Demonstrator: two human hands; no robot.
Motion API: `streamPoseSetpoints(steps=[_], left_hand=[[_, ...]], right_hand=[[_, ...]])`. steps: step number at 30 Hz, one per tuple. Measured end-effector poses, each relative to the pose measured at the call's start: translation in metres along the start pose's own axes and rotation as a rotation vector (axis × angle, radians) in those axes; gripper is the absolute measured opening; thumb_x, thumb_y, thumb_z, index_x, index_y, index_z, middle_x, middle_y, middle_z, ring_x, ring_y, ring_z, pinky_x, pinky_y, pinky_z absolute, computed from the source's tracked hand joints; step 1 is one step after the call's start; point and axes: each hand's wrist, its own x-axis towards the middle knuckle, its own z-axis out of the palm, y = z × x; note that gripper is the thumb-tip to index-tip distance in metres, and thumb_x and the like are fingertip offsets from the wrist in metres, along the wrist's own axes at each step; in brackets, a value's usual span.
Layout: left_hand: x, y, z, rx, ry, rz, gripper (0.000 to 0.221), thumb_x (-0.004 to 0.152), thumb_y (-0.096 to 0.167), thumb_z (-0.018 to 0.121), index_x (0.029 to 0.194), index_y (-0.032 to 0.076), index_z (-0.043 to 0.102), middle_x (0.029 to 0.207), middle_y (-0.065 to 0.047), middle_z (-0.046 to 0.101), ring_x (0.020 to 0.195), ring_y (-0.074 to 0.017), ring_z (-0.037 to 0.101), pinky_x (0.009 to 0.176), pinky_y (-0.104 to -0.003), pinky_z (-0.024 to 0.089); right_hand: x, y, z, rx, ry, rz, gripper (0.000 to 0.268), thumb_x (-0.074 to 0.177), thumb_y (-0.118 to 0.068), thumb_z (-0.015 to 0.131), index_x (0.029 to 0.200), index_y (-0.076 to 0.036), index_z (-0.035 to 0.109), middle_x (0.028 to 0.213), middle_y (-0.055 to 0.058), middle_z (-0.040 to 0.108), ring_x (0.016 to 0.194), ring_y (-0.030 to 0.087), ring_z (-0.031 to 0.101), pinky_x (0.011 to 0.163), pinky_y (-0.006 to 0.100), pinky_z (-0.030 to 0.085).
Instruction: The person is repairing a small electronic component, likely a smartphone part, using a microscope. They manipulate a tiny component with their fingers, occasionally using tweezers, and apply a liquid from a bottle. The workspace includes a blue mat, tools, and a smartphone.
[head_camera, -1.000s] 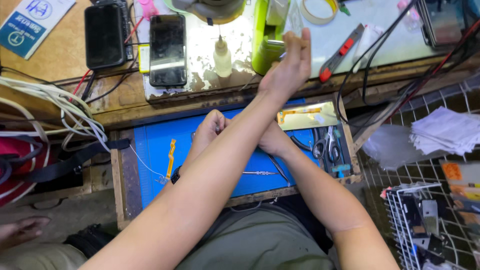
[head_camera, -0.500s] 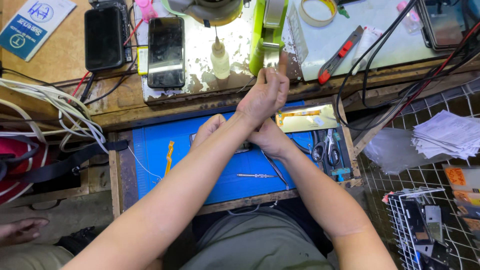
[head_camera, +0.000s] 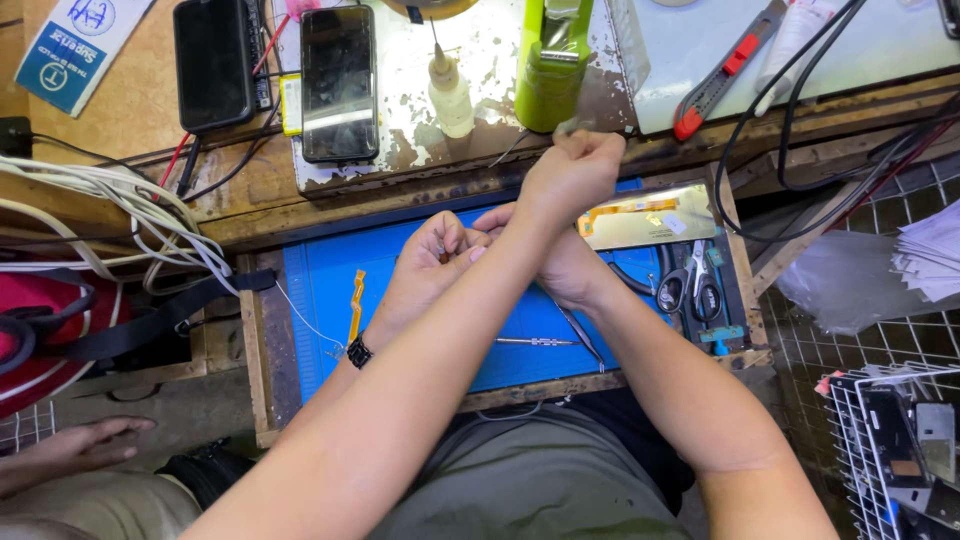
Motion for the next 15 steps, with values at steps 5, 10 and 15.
streamPoseSetpoints(steps=[5,10,15], left_hand=[[-0.049,0.013,-0.001,0.042,0.211,0.094,0.032,0.097,0.001,0.071,0.092,0.012,0.041,0.095,-0.011,0.068,0.067,-0.0042,0.053,0.052,-0.017,0.04],[-0.05,0.009,-0.009,0.089,0.307,0.095,0.022,0.09,0.0,0.07,0.1,0.007,0.053,0.094,-0.007,0.066,0.07,-0.0062,0.054,0.059,-0.021,0.044],[-0.051,0.01,-0.016,0.076,0.233,0.1,0.033,0.095,0.002,0.072,0.092,0.013,0.041,0.088,-0.008,0.065,0.06,-0.0045,0.045,0.049,-0.019,0.032]], right_hand=[[-0.003,0.0,-0.003,0.116,-0.101,0.011,0.038,0.097,-0.016,0.074,0.13,-0.003,0.063,0.109,0.004,0.066,0.099,0.012,0.063,0.086,0.029,0.056],[-0.004,-0.002,-0.002,0.082,-0.083,-0.047,0.036,0.096,-0.014,0.072,0.128,0.0,0.062,0.114,0.002,0.068,0.099,0.01,0.064,0.087,0.028,0.055],[-0.005,-0.001,-0.002,0.078,-0.12,-0.042,0.037,0.096,-0.016,0.071,0.129,-0.001,0.063,0.113,0.003,0.07,0.1,0.01,0.065,0.089,0.026,0.053]])
